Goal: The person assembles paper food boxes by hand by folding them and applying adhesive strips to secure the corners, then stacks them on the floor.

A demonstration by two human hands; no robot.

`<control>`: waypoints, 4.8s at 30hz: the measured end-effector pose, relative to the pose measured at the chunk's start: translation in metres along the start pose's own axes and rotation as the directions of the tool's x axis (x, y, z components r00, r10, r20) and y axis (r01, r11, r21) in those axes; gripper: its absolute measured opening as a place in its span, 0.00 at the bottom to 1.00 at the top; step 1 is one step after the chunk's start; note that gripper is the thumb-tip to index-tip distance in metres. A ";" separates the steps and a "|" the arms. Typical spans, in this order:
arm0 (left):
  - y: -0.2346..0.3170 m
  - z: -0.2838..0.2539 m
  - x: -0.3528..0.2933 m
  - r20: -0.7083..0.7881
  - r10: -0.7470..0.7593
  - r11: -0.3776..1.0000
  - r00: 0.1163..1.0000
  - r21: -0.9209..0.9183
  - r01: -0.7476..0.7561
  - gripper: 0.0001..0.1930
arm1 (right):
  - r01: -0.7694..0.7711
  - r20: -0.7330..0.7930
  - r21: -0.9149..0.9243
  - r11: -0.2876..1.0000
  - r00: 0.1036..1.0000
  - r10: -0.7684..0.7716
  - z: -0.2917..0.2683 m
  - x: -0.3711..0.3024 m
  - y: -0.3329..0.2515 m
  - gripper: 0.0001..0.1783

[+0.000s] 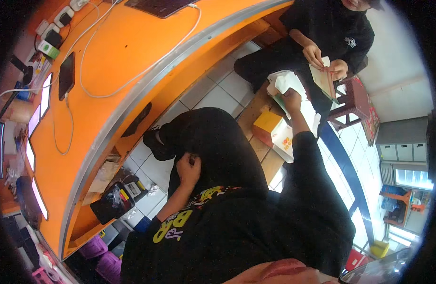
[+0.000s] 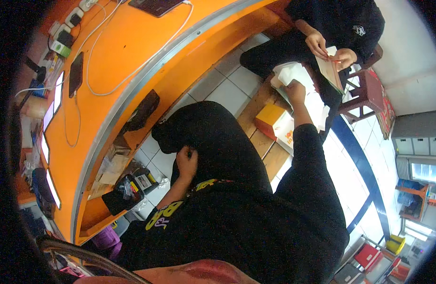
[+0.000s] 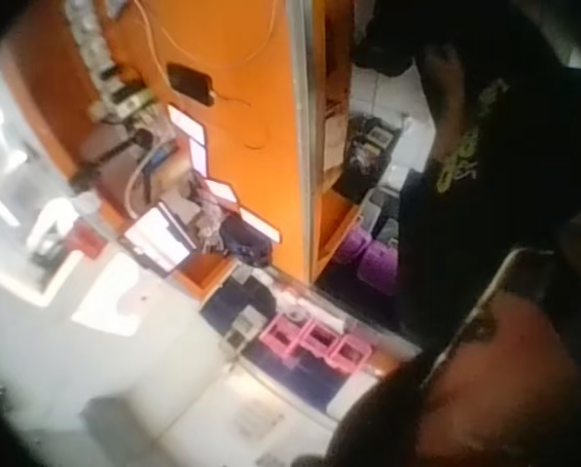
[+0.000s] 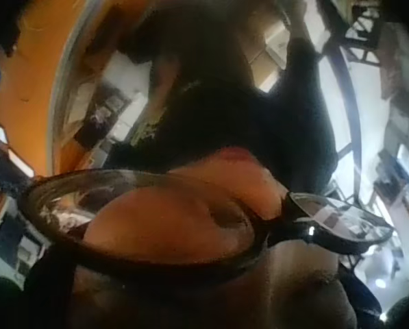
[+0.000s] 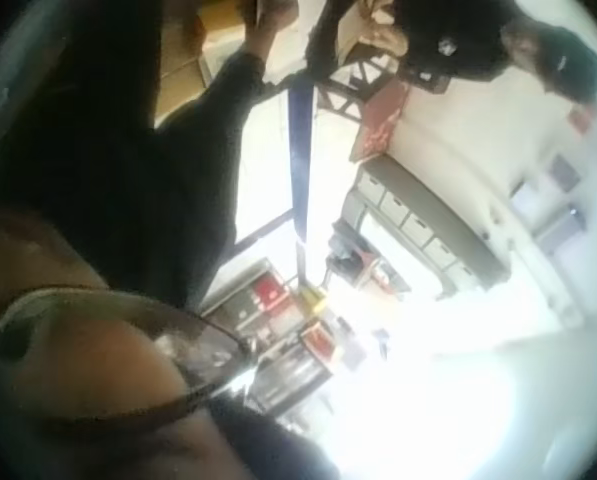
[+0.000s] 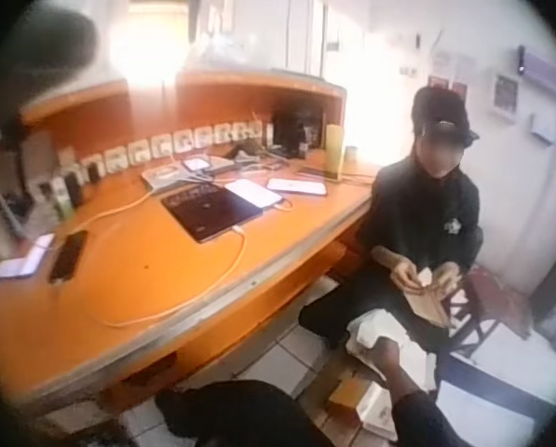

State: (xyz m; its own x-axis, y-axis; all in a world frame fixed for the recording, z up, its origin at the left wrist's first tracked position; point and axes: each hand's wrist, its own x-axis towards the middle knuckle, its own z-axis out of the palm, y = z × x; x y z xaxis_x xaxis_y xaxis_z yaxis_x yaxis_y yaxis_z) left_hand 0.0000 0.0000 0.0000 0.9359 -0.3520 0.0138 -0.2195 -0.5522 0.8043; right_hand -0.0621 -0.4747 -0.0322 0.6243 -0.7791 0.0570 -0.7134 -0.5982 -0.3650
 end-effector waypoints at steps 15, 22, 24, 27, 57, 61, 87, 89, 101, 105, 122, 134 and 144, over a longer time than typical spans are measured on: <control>0.007 -0.006 -0.026 -0.099 -0.014 0.957 0.995 -0.291 -0.015 0.05 | 0.575 -0.512 -0.464 0.674 0.446 -0.734 -0.099 -0.077 -0.004 0.12; 0.067 -0.065 -0.037 -0.289 0.496 0.754 0.819 -0.326 -0.571 0.17 | 0.673 -0.283 0.450 0.587 0.731 -0.622 -0.162 -0.191 -0.174 0.15; 0.085 -0.090 -0.031 -0.380 0.701 0.595 0.604 -0.155 -0.789 0.22 | 0.782 -0.084 0.528 0.331 0.436 -0.896 -0.163 -0.223 -0.226 0.09; 0.073 -0.132 -0.018 -0.165 0.827 0.550 0.538 0.032 -0.835 0.17 | 0.946 -0.178 0.323 -0.041 0.019 -0.984 -0.149 -0.262 -0.280 0.10; 0.042 -0.212 -0.029 0.039 0.095 0.949 0.995 -0.305 -0.078 0.06 | 0.874 -0.516 0.486 -0.014 0.274 -0.811 -0.051 -0.300 -0.361 0.13; 0.045 -0.219 -0.027 0.082 0.147 0.958 0.986 -0.261 -0.121 0.07 | 0.769 -0.466 0.639 -0.013 0.374 -0.802 -0.049 -0.303 -0.359 0.09; 0.058 -0.221 -0.027 0.252 0.159 0.963 0.955 0.175 -0.206 0.14 | 0.133 0.149 0.971 0.197 0.307 -0.940 -0.032 -0.277 -0.353 0.14; 0.073 -0.228 -0.026 0.114 0.298 0.899 0.948 0.300 -0.319 0.13 | 0.004 0.160 0.985 0.171 0.321 -0.933 -0.033 -0.273 -0.355 0.13; 0.042 -0.222 -0.039 0.045 0.052 0.992 0.998 -0.117 -0.046 0.09 | -0.192 0.103 0.981 -0.030 0.644 -0.758 -0.019 -0.286 -0.363 0.21; 0.050 -0.188 -0.033 -0.059 -0.096 0.786 0.994 -0.616 0.040 0.10 | 0.466 -0.255 0.883 0.057 0.579 -0.775 -0.037 -0.311 -0.362 0.36; 0.050 -0.169 -0.034 -0.617 0.306 0.952 0.725 0.190 -0.241 0.06 | 0.188 -0.178 0.981 -0.049 0.766 -0.618 -0.045 -0.316 -0.360 0.04; 0.051 -0.165 -0.033 -0.308 0.182 0.958 0.934 -0.157 -0.239 0.08 | 0.496 -0.381 0.867 0.048 0.722 -0.577 -0.044 -0.302 -0.365 0.05; 0.038 -0.173 -0.036 -0.281 0.074 0.929 0.957 -0.329 -0.169 0.07 | 0.578 -0.377 0.816 0.009 0.545 -0.749 -0.047 -0.291 -0.366 0.06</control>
State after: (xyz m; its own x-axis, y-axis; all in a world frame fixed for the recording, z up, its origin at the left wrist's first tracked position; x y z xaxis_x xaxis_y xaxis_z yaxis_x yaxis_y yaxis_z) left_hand 0.0057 0.1227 0.1325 0.9566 -0.1660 0.2397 -0.2712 -0.2048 0.9405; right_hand 0.0019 -0.0380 0.1285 0.7542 -0.0469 0.6550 0.6142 -0.3028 -0.7288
